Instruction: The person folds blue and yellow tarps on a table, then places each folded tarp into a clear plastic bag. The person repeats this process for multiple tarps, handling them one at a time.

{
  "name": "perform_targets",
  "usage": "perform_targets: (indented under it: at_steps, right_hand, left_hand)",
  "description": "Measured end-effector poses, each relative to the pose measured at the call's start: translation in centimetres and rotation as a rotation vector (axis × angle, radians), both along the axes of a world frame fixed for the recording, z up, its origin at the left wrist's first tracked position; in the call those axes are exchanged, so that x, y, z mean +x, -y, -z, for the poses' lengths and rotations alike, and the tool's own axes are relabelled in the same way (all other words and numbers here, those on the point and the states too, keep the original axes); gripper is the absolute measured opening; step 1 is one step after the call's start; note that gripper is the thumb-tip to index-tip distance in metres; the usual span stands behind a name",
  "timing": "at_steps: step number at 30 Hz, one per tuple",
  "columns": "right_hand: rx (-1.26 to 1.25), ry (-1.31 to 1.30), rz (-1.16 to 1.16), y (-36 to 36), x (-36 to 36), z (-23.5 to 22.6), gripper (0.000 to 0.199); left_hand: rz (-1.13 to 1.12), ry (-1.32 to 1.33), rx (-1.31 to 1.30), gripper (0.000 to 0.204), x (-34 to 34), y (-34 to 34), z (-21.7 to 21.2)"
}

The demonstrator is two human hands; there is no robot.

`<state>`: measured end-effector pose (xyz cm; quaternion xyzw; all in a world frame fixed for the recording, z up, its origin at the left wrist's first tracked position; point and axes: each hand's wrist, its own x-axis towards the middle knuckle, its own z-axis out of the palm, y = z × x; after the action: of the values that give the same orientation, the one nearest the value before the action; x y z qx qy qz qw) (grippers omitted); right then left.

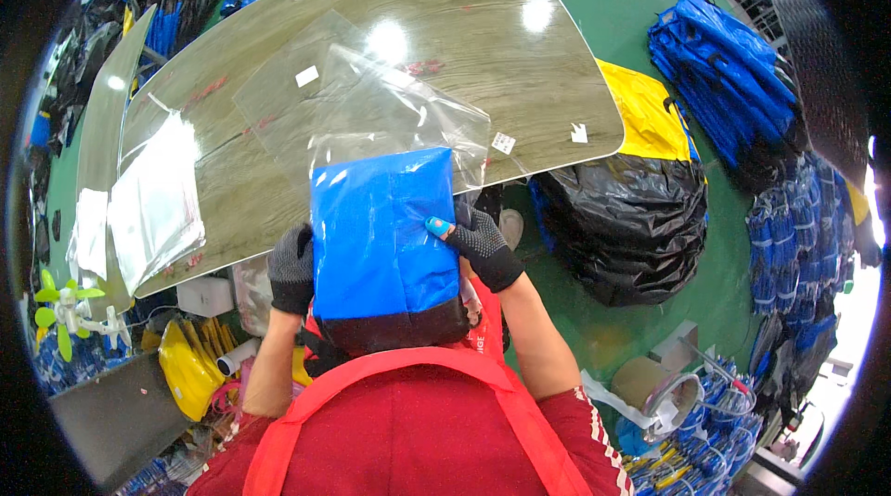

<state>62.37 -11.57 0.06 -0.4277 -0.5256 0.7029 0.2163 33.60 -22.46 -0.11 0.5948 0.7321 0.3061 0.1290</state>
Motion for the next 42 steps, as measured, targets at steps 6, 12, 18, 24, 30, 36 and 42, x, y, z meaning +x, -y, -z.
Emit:
perform_targets:
  at_steps: [6,12,18,24,30,36,42]
  right_hand:
    - [-0.170,-0.073,0.075,6.9,0.8,-3.2,0.078]
    - [-0.077,-0.110,-0.071,5.8,1.9,-4.8,0.057]
    - [0.238,0.326,0.000,10.1,1.7,-3.5,0.068]
    - [-0.120,0.231,-0.309,8.3,4.1,-2.6,0.062]
    - [-0.058,-0.094,0.045,4.0,2.2,-2.5,0.078]
    - [0.008,-0.216,-0.086,5.2,0.4,-3.7,0.083]
    - [-0.043,-0.059,-0.109,4.5,0.5,-4.9,0.062]
  left_hand:
    - [0.092,0.145,-0.379,0.030,0.4,7.2,-2.3]
    - [-0.032,1.551,-0.275,0.073,-2.7,2.3,-2.7]
    - [0.162,1.188,-0.380,0.094,0.6,3.5,-2.1]
    - [-0.121,1.345,-0.529,0.074,4.1,7.7,0.2]
    - [0.454,1.050,-0.808,0.077,0.9,2.4,-3.7]
    - [0.264,1.164,-0.686,0.096,0.1,2.5,-5.4]
    - [0.305,1.116,-0.455,0.085,1.4,1.7,-5.0]
